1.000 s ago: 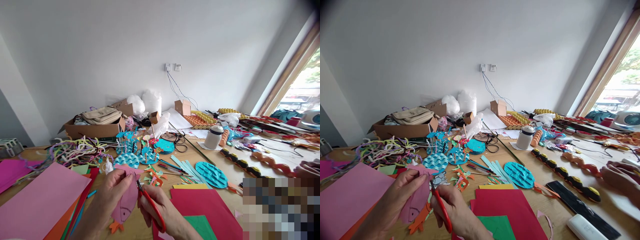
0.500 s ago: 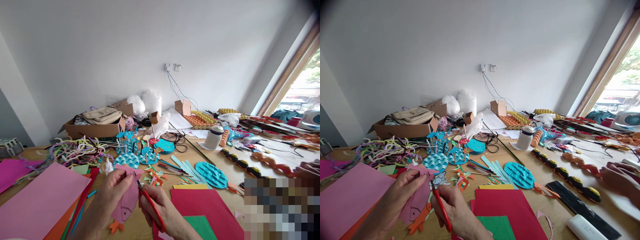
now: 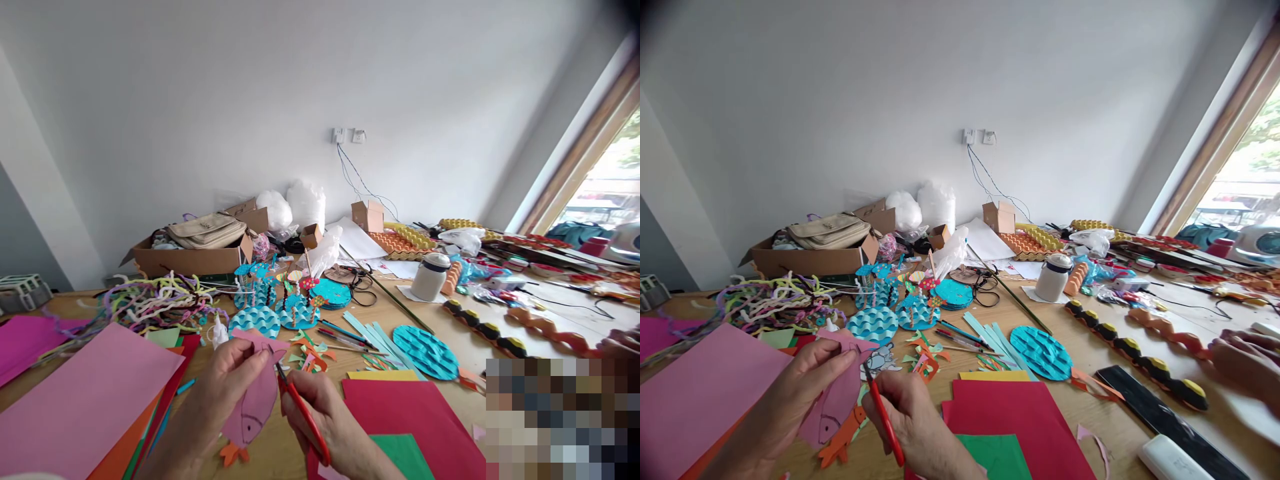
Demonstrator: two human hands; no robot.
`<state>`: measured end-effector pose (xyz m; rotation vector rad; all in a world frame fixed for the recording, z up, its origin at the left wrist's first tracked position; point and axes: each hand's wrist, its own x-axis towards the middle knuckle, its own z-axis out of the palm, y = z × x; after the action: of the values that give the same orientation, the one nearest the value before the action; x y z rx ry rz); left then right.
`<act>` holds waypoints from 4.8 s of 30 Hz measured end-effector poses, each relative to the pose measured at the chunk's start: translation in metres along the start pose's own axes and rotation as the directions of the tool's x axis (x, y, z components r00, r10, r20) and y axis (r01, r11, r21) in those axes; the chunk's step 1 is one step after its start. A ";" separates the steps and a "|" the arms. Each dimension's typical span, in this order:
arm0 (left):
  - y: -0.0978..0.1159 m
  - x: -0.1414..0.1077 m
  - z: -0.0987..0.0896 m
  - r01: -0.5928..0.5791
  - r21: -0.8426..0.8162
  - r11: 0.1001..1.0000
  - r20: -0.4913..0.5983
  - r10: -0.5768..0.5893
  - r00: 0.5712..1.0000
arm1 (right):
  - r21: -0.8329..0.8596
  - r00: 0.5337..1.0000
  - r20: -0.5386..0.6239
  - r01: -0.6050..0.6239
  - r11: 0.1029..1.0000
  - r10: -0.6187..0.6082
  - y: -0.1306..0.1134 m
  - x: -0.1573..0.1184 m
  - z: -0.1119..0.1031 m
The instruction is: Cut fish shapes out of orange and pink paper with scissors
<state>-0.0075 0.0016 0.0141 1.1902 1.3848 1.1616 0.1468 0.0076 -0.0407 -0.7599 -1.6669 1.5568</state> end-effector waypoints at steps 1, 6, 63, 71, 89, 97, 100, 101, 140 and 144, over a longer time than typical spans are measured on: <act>-0.001 0.000 0.000 -0.003 0.008 1.000 0.011 0.003 1.000 | -0.004 1.000 -0.001 0.003 1.000 -0.003 0.000 0.000 0.000; -0.006 -0.002 -0.004 -0.050 0.051 0.997 0.024 0.049 0.998 | -0.021 1.000 -0.018 -0.024 0.999 0.024 -0.002 0.000 0.000; -0.012 0.000 -0.011 -0.071 0.226 0.971 0.094 0.051 0.994 | -0.052 1.000 0.003 0.002 0.999 -0.002 -0.004 0.000 0.000; -0.016 0.004 -0.016 -0.066 0.234 0.970 0.106 0.042 0.993 | -0.112 1.000 0.000 0.007 0.994 -0.007 -0.003 0.000 -0.001; -0.022 0.008 -0.012 -0.059 0.130 0.990 0.173 0.036 0.984 | -0.134 1.000 -0.029 -0.002 0.991 -0.002 -0.001 0.001 0.000; -0.031 0.027 0.013 0.154 -0.118 0.981 0.270 -0.117 0.956 | -0.076 0.978 -0.157 -0.148 0.986 0.135 0.028 0.002 -0.011; -0.045 0.040 0.021 0.166 -0.107 0.980 0.309 -0.126 0.943 | -0.058 0.963 -0.214 -0.180 0.982 0.164 0.044 0.002 -0.014; -0.050 0.044 0.024 0.165 -0.099 0.981 0.317 -0.126 0.940 | -0.051 0.957 -0.231 -0.190 0.980 0.174 0.048 0.002 -0.015; -0.032 0.060 -0.024 -0.272 0.226 0.936 0.065 0.264 0.962 | -0.135 0.900 -0.418 0.075 0.988 -0.126 -0.017 0.037 -0.068; -0.032 0.046 -0.017 -0.324 0.003 0.946 -0.175 0.319 0.931 | 0.084 0.799 -0.587 0.222 0.971 -0.132 -0.016 0.033 -0.065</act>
<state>-0.0316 0.0437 -0.0194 1.3585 1.3281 1.5405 0.1826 0.0702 -0.0202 -0.8620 -1.1173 1.1433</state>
